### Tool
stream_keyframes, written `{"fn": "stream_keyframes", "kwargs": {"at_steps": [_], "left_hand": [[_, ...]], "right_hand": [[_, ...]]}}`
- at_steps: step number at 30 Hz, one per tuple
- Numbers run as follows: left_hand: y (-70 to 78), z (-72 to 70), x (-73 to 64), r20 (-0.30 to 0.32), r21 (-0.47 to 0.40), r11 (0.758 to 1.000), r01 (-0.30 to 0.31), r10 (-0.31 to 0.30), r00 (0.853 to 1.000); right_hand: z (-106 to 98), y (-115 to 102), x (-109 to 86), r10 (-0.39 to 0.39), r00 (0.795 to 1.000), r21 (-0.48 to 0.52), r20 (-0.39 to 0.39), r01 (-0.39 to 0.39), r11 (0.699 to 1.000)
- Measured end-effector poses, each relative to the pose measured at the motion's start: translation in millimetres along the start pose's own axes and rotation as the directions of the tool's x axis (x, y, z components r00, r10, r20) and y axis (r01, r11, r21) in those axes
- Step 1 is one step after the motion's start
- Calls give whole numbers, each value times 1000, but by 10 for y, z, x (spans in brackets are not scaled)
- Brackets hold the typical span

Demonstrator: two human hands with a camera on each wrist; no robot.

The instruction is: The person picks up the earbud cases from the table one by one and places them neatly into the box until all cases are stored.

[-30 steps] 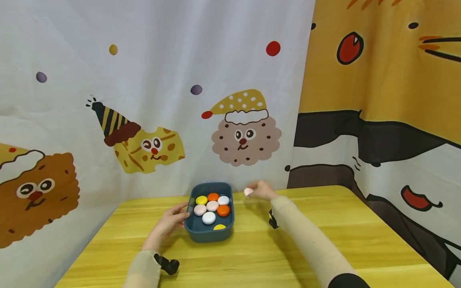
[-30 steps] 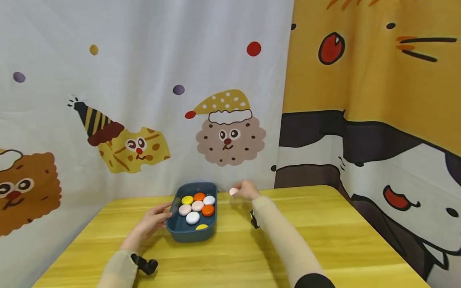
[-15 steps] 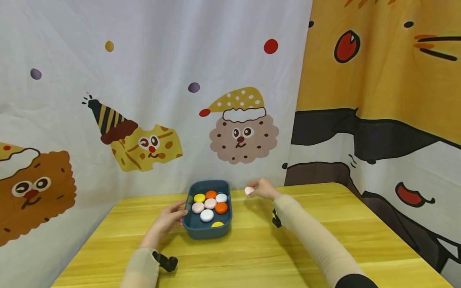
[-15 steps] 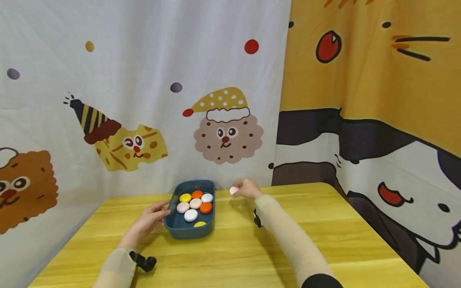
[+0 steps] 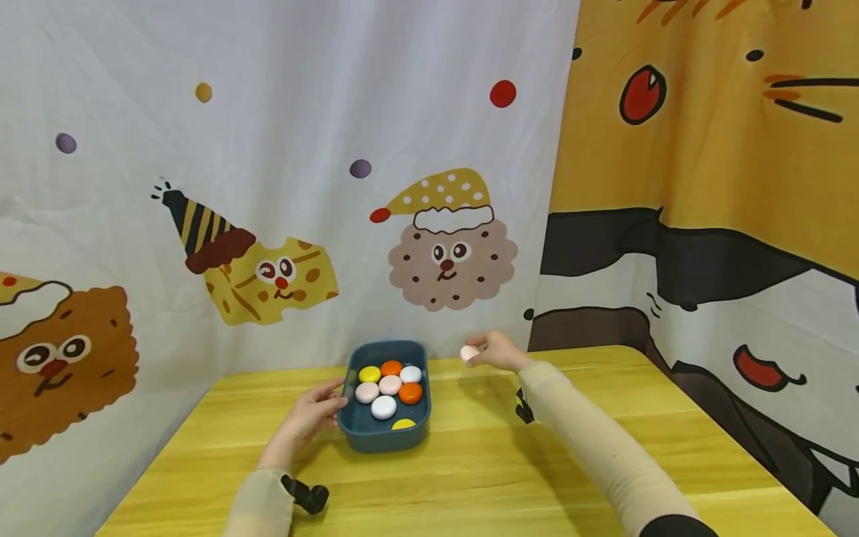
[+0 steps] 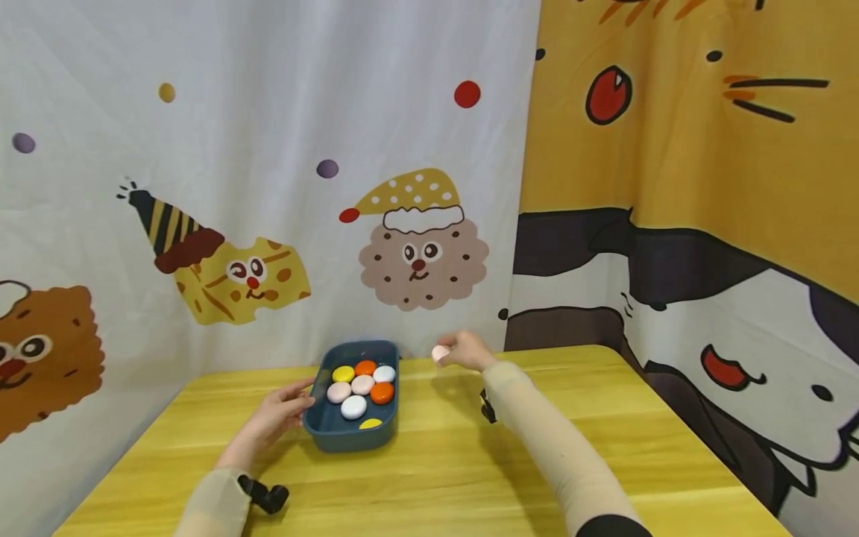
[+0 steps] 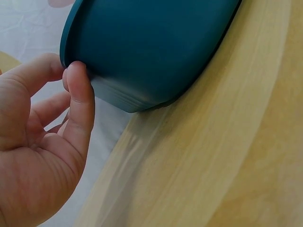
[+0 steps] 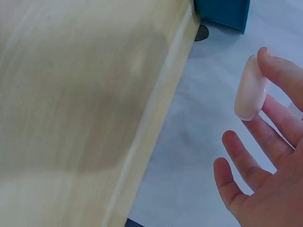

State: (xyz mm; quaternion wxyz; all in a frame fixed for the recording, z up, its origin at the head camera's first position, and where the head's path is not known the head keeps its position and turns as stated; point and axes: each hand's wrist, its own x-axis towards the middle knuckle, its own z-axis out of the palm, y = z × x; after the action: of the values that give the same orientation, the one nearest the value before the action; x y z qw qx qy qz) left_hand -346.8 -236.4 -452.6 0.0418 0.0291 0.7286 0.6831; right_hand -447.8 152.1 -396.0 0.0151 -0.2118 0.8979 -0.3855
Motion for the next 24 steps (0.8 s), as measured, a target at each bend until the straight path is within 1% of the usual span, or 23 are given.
{"fn": "stream_keyframes", "kwargs": {"at_steps": [5,12,19,24], "left_hand": [[-20,-10,-25,0,-5,1000,1,-1,1000],[-43,-16,-55,30,-8,1000,-4,5,1000],[-30,15,-17,-6,-17,1000,0,0,1000],[-11,10,-7,-12,-14,1000,2,-2,1000]], "right_hand": [[-13,-14,-18,-4,1000,0,-1,4,1000],[-22,-15,-19,-8,1000,11,10,8,1000],[-62,-19,-9,-24,1000,-12,14,24,1000],[-40,-38,3,-13,1000,-18,13,13,1000]]}}
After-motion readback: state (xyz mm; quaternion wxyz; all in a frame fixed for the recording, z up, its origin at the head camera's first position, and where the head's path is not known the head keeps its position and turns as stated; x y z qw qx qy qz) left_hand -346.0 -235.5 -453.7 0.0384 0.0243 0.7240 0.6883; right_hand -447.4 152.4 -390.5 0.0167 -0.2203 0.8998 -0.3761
